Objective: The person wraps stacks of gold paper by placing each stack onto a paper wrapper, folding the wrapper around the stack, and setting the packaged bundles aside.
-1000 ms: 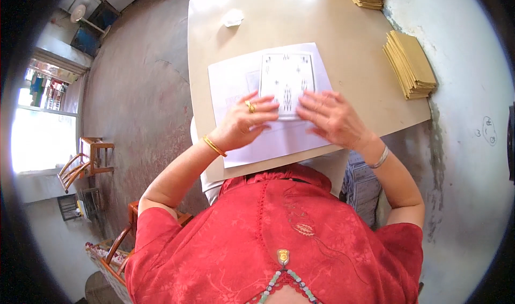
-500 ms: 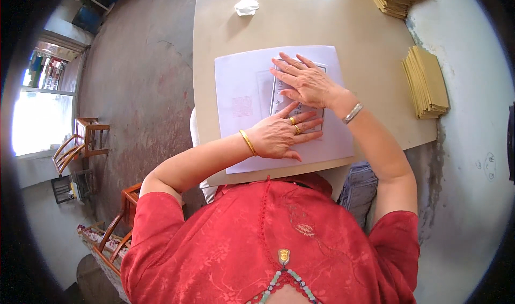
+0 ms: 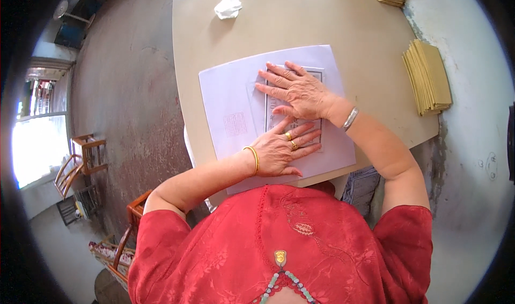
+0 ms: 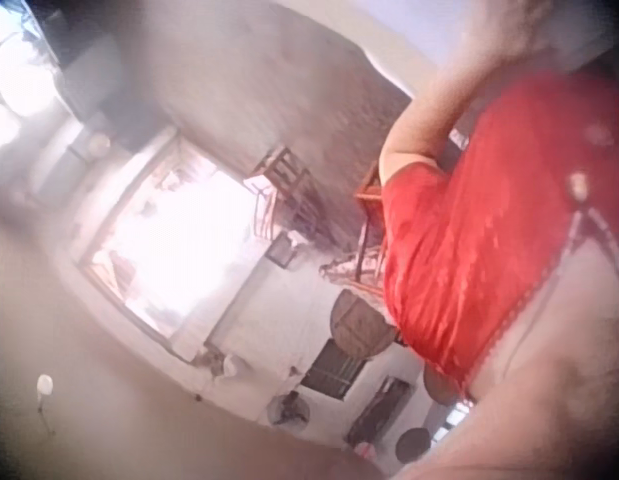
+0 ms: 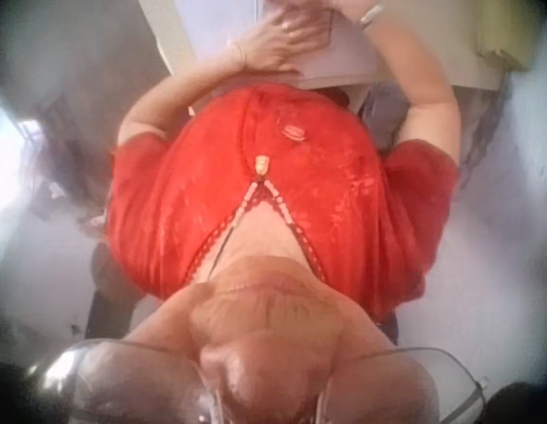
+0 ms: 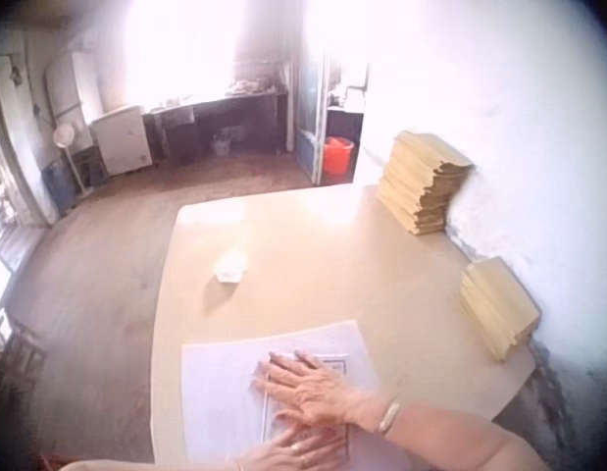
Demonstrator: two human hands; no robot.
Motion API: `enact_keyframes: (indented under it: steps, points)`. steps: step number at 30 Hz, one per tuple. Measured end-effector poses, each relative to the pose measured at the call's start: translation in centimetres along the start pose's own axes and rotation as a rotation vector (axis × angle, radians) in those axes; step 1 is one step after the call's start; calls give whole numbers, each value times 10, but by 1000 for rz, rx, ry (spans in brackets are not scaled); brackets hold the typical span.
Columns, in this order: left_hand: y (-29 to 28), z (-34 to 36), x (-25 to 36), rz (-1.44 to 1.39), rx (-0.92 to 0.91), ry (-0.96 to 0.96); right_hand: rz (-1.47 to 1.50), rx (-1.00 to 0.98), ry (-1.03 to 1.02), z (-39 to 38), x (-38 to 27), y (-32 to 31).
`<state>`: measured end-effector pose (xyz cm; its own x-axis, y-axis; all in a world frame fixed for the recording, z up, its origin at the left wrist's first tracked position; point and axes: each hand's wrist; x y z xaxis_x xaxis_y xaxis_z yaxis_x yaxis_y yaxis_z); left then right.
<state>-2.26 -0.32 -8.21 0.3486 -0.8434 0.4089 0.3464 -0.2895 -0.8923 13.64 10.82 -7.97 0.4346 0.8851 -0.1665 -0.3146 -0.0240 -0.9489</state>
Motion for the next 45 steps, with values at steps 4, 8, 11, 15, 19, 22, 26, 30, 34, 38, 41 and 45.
enact_keyframes:
  steps: [4, 8, 11, 15, 19, 22, 26, 30, 34, 38, 41, 45]
  points:
    - [0, -1, 5, 49, 7, -5, -31, 2, -18, -3, -2, 2]
    - [-3, -1, 5, 11, -26, -44, 34, 20, 7, -5, 1, 1]
    - [-6, -12, 14, 88, 54, -187, 177, 519, 294, -24, 4, -15]
    - [-14, -27, 16, -24, 272, -387, 439, 499, 934, -71, -9, -42]
    - [-7, -29, 10, -155, 385, -481, 894, 375, 1200, -87, -28, -32]
    - [-6, -30, 7, -186, 443, -480, 1096, 446, 1147, -79, -23, -8]
    - [-12, -33, 10, -192, 471, -516, 691, 609, 920, -59, -60, -1]
    - [-4, -43, 0, -384, 624, -572, 697, 796, 1037, -88, -81, -6]
    - [-13, -33, 7, -408, 626, -565, 1031, 1116, 1134, -187, -98, -53]
    - [-18, -13, 18, -423, 593, -574, 1037, 1584, 1223, -316, -132, -43]
    - [-19, -2, 19, -412, 572, -562, 851, 1823, 1435, -411, -170, -5]
    - [-17, 3, 12, -393, 565, -551, 749, 1799, 1818, -512, -213, 61]
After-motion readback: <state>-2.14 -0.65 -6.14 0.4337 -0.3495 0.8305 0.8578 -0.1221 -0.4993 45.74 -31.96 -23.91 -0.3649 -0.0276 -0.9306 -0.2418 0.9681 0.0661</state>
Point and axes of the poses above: each hand's wrist, its own z-axis towards the middle knuckle, its own y-axis out of the palm, x = y × z, and after that the axes turned 11 degrees about x, right-handed
